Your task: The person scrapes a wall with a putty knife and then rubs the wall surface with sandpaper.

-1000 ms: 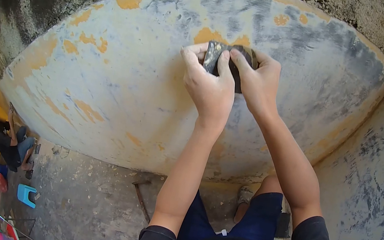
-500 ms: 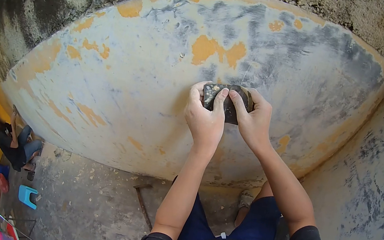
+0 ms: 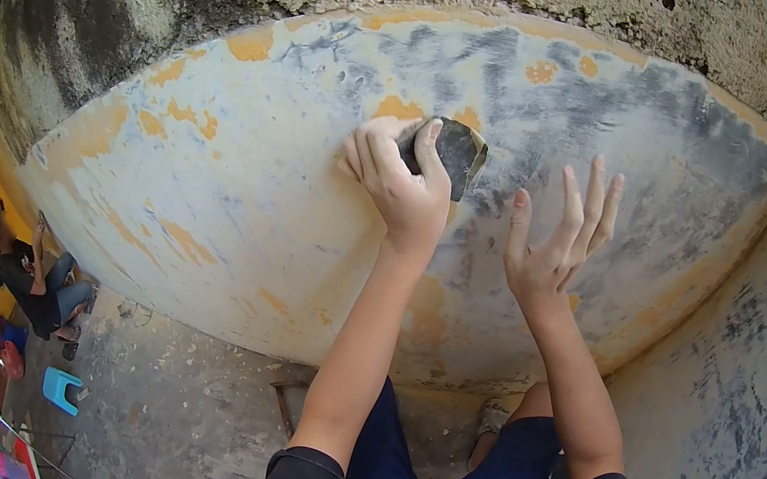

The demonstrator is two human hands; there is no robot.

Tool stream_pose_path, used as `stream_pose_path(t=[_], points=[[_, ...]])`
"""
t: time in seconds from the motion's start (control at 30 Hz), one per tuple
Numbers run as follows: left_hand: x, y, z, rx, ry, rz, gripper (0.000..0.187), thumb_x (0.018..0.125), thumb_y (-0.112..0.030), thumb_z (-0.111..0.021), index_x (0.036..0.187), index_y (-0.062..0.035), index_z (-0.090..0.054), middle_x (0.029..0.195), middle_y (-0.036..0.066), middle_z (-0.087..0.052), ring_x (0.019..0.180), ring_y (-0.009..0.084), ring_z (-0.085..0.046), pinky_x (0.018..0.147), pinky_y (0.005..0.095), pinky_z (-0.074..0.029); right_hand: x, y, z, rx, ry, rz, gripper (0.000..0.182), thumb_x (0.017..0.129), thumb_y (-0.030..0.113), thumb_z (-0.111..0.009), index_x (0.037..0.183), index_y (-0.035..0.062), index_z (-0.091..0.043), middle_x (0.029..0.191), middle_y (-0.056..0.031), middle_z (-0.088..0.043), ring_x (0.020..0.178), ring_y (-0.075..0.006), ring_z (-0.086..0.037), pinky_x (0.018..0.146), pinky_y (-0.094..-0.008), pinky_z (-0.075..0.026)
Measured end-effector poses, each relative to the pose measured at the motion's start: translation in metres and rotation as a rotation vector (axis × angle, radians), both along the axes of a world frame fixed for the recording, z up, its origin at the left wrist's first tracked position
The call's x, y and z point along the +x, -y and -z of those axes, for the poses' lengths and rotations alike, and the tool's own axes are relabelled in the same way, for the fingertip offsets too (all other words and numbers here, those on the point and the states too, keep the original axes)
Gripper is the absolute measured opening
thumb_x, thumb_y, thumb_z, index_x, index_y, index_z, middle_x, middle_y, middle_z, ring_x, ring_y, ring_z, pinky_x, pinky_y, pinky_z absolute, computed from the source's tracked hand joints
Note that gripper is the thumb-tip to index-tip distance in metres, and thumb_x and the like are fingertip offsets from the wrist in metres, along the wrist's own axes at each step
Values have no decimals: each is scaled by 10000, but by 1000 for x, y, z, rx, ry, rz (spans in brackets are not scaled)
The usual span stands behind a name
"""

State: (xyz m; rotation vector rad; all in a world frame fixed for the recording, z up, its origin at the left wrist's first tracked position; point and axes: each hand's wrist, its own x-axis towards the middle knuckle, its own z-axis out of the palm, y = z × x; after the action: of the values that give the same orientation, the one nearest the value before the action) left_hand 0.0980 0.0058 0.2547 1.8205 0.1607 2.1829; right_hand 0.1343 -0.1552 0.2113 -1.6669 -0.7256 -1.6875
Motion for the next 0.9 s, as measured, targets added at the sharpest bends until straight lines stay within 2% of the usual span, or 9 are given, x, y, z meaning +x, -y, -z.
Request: stream_pose_path(t=[0.2, 0.4, 0.53, 0.57, 0.67, 0.77, 0.83, 0.87, 0.9], points=[[8, 20, 57, -61, -11, 8, 252, 944, -145, -806, 984, -53, -574, 958, 90, -602, 962, 331, -545, 942, 466, -361, 40, -5, 23, -30, -9, -26, 542, 1040, 262, -656, 1499, 4, -524, 1611, -287, -489, 1570, -449, -357, 1296, -539, -187], [10, 4, -3, -4, 12, -15, 280, 960, -161, -807, 972, -31, -560, 943, 96, -587, 936, 329, -533, 910, 454, -382, 50, -7, 34, -85, 19, 57, 552, 1045, 264, -624, 1521, 4, -520, 1641, -290, -451, 1604, -440, -304, 1323, -570, -105], [21, 7, 21, -78, 156, 160, 230, 931, -115, -814, 955, -56, -593, 917, 69, -612, 904, 290, -566, 889, 450, -356, 49, -9, 30, -86, 18, 111, 562, 1049, 288, -612, 1531, 12, -524, 1644, -278, -449, 1585, -434, -331, 1314, -565, -124], [15, 9, 32, -60, 89, 80, 230, 927, -97, -814, 968, -53, -592, 924, 68, -605, 900, 291, -554, 899, 440, -350, 46, -9, 27, -83, 27, 130, 561, 1051, 299, -606, 1531, 18, -531, 1645, -275, -447, 1577, -430, -339, 1311, -560, -126], [14, 6, 34, -55, 41, 65, 231, 931, -102, -812, 978, -51, -591, 935, 70, -605, 901, 294, -545, 910, 436, -347, 33, -2, -15, -111, 15, 137, 546, 1084, 309, -565, 1553, 34, -510, 1680, -258, -389, 1603, -396, -276, 1302, -509, -134], [11, 1, -1, -15, 58, 13, 230, 934, -103, -809, 984, -50, -591, 934, 70, -602, 899, 293, -536, 917, 439, -348, 38, -3, -78, -82, 104, 190, 540, 1041, 326, -608, 1521, 78, -588, 1661, -225, -449, 1570, -396, -355, 1300, -528, -120], [11, 2, -3, -20, 60, 26, 232, 932, -99, -810, 984, -50, -589, 940, 75, -603, 902, 292, -535, 914, 439, -349, 42, -2, -103, -176, 191, 266, 532, 1054, 274, -608, 1549, 86, -563, 1677, -217, -427, 1596, -384, -297, 1273, -480, -205], [12, 1, -4, -19, 74, 34, 235, 930, -94, -811, 984, -50, -587, 946, 79, -605, 904, 290, -535, 912, 440, -349, 39, -1, -108, -178, 196, 265, 532, 1054, 274, -608, 1549, 86, -563, 1677, -217, -427, 1596, -384, -297, 1273, -480, -205], [14, 2, 0, -19, 81, 34, 235, 930, -94, -811, 984, -50, -587, 946, 79, -605, 904, 290, -535, 912, 440, -349, 36, 0, -111, -247, 108, 196, 574, 1048, 312, -594, 1550, 37, -550, 1673, -257, -416, 1603, -415, -296, 1294, -543, -131]])
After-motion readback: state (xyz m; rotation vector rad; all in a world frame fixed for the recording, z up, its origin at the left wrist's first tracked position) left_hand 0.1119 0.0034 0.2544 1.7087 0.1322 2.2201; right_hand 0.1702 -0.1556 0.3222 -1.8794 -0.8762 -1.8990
